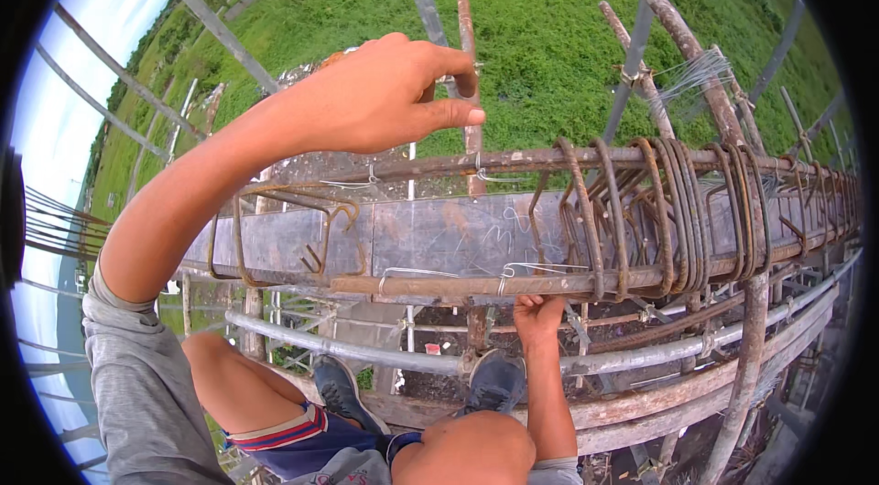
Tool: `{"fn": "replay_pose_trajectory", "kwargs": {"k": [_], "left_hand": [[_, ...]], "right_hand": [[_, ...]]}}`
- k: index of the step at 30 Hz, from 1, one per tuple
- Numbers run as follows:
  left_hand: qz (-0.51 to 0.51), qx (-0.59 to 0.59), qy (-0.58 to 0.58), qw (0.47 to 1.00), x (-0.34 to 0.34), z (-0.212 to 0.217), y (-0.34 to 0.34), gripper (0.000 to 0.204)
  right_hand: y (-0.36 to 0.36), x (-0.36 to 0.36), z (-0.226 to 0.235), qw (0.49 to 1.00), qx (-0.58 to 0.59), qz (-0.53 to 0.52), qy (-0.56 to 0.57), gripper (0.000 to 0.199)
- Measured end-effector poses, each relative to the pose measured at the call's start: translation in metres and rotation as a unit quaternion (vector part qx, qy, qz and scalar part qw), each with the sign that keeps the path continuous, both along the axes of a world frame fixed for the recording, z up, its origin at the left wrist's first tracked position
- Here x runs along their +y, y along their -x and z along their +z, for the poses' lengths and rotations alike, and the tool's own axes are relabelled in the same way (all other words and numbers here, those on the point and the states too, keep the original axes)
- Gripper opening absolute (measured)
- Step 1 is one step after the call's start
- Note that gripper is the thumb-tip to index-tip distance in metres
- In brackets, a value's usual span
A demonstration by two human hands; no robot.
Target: The person assembles a rebar cage on a construction scaffold by bending and tying steel reinforcement bars into a rectangular frame. They repeatedly pick up rebar pieces, bend them into shape, and secure them to the existing structure using wire ties.
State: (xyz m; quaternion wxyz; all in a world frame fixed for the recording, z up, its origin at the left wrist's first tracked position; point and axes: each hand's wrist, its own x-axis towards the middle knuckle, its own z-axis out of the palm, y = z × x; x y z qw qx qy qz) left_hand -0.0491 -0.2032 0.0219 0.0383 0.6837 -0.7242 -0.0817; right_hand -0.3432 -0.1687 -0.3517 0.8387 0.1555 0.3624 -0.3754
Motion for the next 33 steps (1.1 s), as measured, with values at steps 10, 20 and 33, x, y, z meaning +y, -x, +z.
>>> {"fn": "replay_pose_trajectory", "kwargs": {"k": [10,20,33], "left_hand": [[0.356,-0.221,-0.254,0.872,0.234,-0.033,-0.115,0.064],[0.408,0.289,-0.044,0.865,0.195,-0.064,-0.072,0.060],[0.368,0.459,-0.076,0.805,0.115,-0.061,-0.026,0.053]], "right_hand": [[-0.064,0.100,-0.049,0.962,-0.032,0.261,-0.077,0.062],[-0.147,0.115,0.008,0.851,-0.105,0.498,0.130,0.078],[-0.131,0.090,0.042,0.833,0.125,0.400,0.362,0.053]]}}
